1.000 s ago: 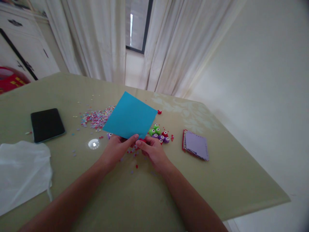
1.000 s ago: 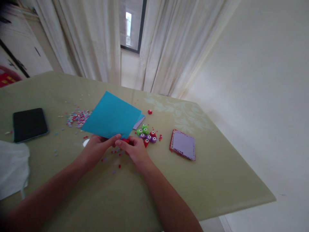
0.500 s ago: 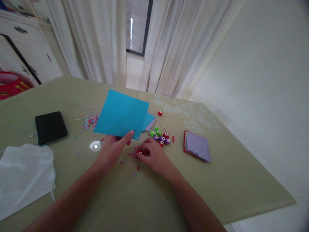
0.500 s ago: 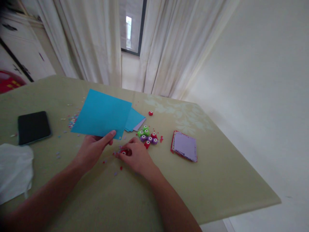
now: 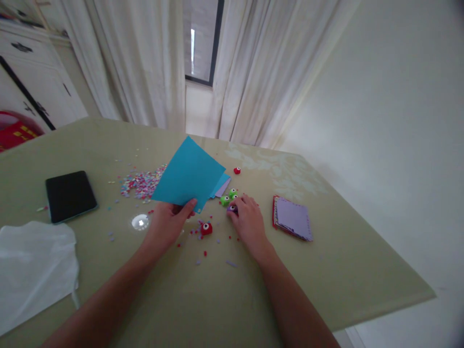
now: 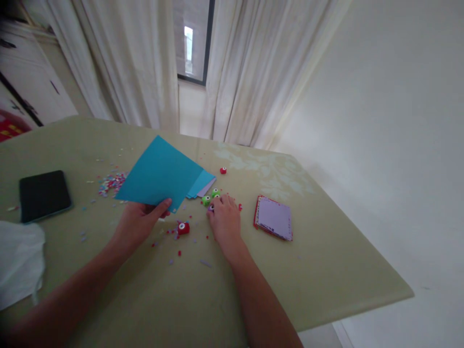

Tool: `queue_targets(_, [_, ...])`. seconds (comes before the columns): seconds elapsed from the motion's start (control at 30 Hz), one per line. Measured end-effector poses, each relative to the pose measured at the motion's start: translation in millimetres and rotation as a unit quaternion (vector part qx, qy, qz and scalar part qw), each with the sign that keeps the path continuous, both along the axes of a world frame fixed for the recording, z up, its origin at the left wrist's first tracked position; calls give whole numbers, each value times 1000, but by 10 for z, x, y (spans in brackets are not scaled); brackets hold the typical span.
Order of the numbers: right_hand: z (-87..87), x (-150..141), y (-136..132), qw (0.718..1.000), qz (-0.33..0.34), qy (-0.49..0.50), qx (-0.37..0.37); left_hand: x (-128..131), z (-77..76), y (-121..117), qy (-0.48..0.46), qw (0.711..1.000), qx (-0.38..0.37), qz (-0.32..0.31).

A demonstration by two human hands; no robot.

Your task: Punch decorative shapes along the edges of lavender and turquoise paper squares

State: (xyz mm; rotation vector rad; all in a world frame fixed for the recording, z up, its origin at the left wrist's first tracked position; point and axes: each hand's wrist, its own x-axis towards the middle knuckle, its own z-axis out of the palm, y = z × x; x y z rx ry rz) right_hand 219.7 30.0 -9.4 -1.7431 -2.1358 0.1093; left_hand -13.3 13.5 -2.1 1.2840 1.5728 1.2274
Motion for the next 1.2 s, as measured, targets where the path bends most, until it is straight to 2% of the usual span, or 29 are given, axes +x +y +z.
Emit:
queue_targets(0.1, [7,-32,-4,997,0,78,21,10,13,-2,-46,999,-3,4])
queue_targets(0.17, [2,-52,2,980,5,198,27,19,14,-10,-57,998,-9,5])
queue_targets(0.23, [-9,-81,8,938,18,347,-5,21,-1,-16,-67,998,-14,0])
queue_targets(0.3, [-16,-128,7,874,33,480,-66,18,-22,-20,-75,997,-13,-3])
queue_targets(0.37, [-12,-190,-7,810,41,572,-123,18,-32,-26,-77,997,-14,-4])
queue_targets(0.43, [3,-255,-35,764,35,624,-162,28,-19,-37,-81,997,-14,-4])
queue_targets(0.7, [80,-417,-166,646,39,716,-261,83,85,-83,-121,993,-7,-6])
queue_targets(0.8, [90,-424,-180,635,36,724,-268,77,84,-92,-103,995,-11,-5])
queue_targets(1.07, [81,-433,-168,639,35,729,-244,111,78,-94,-100,995,-3,-18])
queue_targets(1.2, [73,-432,-164,642,28,729,-233,79,59,-81,-95,995,-1,-4])
